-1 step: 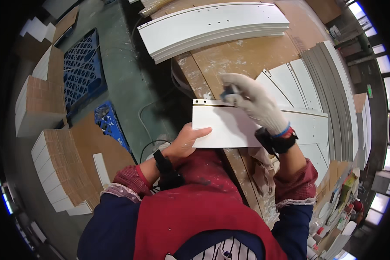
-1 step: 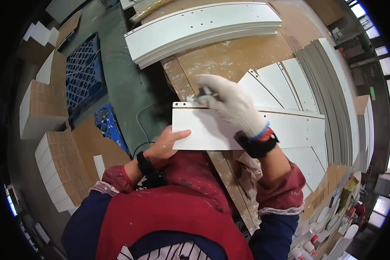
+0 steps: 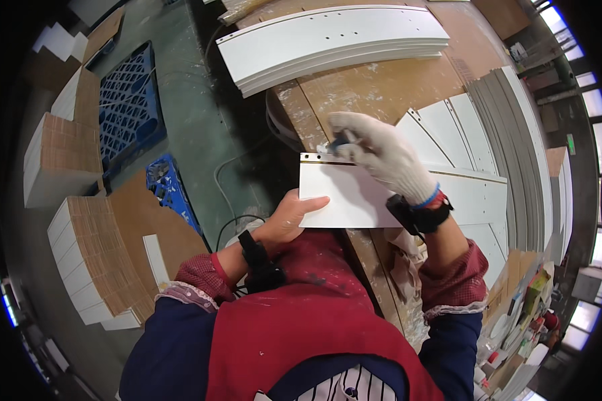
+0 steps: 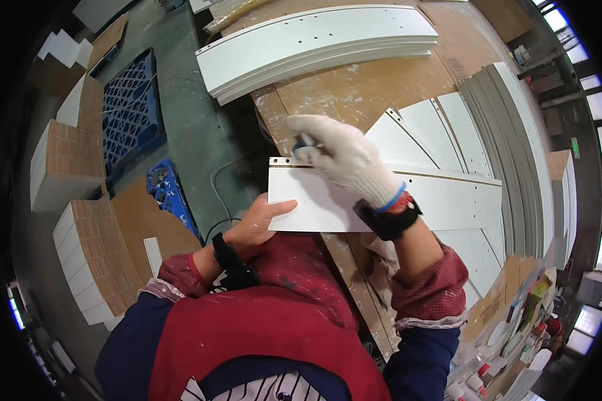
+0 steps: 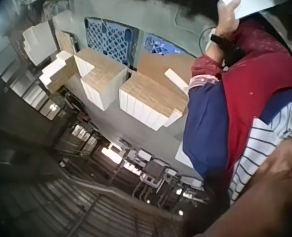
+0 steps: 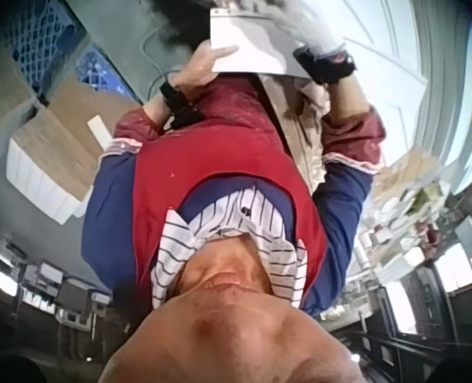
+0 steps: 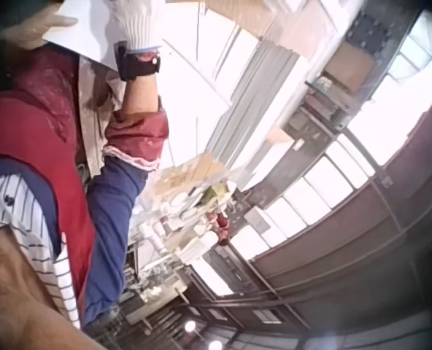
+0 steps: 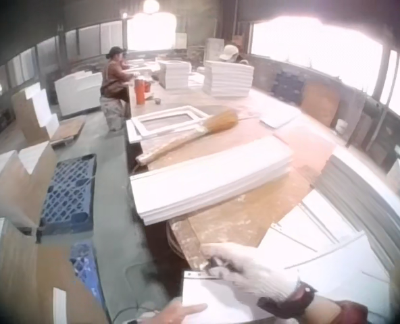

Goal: The person wipes the surface of white rectangular panels with a cloth, then uses a utility knife to scrape edges and corners. They flip the panels to clean both sides and stack the finished pieces on the table.

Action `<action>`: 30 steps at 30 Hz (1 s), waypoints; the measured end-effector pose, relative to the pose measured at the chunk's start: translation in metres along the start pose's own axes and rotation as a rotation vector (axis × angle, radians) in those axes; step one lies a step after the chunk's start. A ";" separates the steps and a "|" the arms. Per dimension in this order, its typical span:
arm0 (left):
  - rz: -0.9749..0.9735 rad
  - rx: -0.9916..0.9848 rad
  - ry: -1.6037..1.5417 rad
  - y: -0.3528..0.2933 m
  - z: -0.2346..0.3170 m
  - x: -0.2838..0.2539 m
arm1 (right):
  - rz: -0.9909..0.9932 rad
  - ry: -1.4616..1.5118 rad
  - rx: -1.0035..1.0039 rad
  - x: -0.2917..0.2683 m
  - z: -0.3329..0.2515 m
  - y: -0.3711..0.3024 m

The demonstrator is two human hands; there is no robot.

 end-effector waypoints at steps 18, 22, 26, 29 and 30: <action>-0.046 0.040 0.010 0.008 -0.004 -0.004 | -0.188 -0.406 -0.305 0.051 -0.007 0.052; -0.039 0.062 0.019 0.006 -0.001 -0.003 | -0.139 -0.369 -0.323 0.053 -0.009 0.057; -0.026 0.079 0.033 0.009 -0.005 -0.004 | -0.348 -0.335 -0.141 0.045 0.000 0.057; -0.017 0.056 0.025 0.007 0.000 -0.002 | -0.198 -0.468 -0.335 0.054 -0.008 0.056; -0.034 0.057 0.028 0.008 -0.001 -0.001 | -0.136 -0.466 -0.367 0.056 -0.007 0.054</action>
Point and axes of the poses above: each hand's wrist, its own y-axis towards the middle knuckle, its own x-axis out of the palm, z = x × y, the point moved 4 cm from there along y, towards the middle knuckle, and after that the axes turned 6 degrees about -y, right-handed, at the moved point
